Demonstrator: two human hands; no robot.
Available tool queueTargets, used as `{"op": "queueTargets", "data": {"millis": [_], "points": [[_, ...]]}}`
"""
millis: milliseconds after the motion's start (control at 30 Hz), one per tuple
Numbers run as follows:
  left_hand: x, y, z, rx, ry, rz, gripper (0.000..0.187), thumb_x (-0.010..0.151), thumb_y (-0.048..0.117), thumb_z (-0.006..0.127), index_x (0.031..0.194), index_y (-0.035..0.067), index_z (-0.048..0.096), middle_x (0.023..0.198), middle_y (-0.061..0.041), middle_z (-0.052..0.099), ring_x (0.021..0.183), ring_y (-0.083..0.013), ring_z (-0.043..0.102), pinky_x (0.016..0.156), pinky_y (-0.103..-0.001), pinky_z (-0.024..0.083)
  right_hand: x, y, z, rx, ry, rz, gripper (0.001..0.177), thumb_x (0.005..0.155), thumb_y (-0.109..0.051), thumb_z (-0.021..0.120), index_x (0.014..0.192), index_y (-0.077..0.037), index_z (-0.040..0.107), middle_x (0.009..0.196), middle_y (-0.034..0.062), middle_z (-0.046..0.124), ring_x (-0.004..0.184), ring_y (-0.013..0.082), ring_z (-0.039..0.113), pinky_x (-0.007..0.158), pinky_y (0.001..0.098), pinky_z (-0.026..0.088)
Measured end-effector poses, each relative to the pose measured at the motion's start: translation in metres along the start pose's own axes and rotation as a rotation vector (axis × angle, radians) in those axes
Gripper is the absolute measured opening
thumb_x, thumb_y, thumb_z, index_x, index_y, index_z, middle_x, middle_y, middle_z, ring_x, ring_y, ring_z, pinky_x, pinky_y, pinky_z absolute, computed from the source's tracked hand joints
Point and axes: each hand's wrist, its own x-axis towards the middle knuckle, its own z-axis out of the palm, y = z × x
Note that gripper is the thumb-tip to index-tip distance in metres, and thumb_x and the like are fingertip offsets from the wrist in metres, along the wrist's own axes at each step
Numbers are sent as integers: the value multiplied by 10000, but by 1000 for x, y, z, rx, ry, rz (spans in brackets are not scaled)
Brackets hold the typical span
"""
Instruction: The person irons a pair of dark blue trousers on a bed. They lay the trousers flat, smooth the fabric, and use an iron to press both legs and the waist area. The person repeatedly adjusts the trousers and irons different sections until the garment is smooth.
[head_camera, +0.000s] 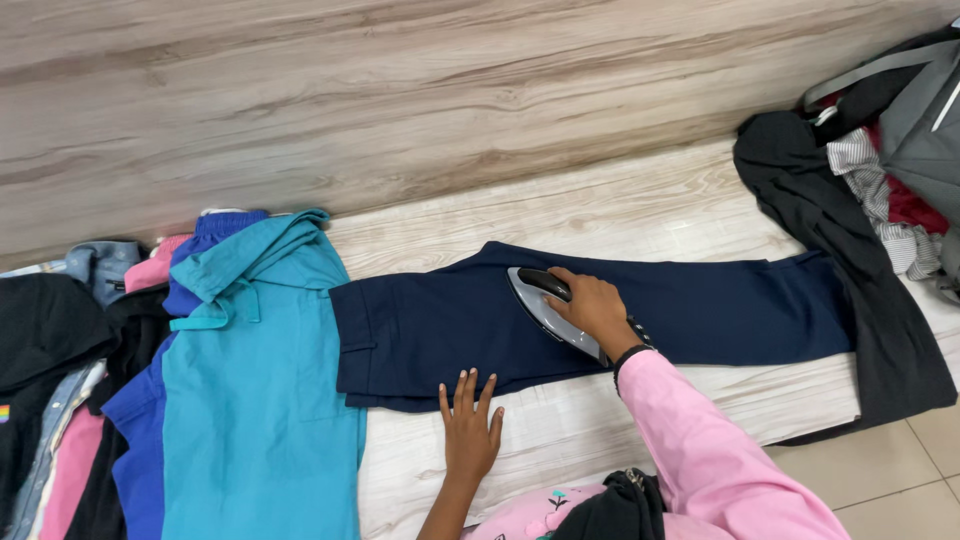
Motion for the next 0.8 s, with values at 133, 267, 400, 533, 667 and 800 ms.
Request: {"op": "queueTargets", "data": {"millis": [133,267,400,533,667,800], "points": [[-3,-8,-7,-129,-39,10,479,1000,268,569,1458,127,547,1528,-182,456,1460,-327,357,1208,-567,189,-29,6,-5,-31,-37,-152,586,820,-510,717,1368,-330,614,1052,64,767,952,296,729,814,437,579],[-9,-25,-17,-170,-85,93,484,996,218,576,1468,114,554,1539,-198,456,1463,-339,366,1199,-547,212,-41,20,-12,-94,-86,10,621,831,-541,698,1418,-376,580,1051,71,764,944,294,735,817,428,588],[-14,-40,-28,-49,81,42,455,958,218,601,1403,119,587,1501,-183,481,1445,-351,379,1183,-588,198,-30,36,-16,-61,45,189,641,836,-536,727,1431,-337,594,1018,94,778,930,310,742,811,439,583],[-10,-62,-48,-43,432,-265,443,969,243,625,1377,76,588,1496,-201,492,1405,-395,414,1149,-561,254,-30,19,-18,174,19,403,649,788,-520,784,1390,-319,646,926,99,799,891,285,778,785,426,596],[7,-102,-64,-110,580,-548,538,955,309,692,1373,3,551,1406,-190,530,1276,-383,485,1087,-523,360,-54,-37,-6,129,-60,217,652,744,-529,806,1353,-349,660,923,76,796,874,263,773,788,401,589],[12,-139,-62,-152,362,-752,612,891,356,769,1355,13,565,1209,-129,619,1171,-347,538,1023,-493,427,-64,-89,22,70,2,-131,605,793,-518,769,1351,-317,648,958,85,764,838,295,736,728,422,585]]}}
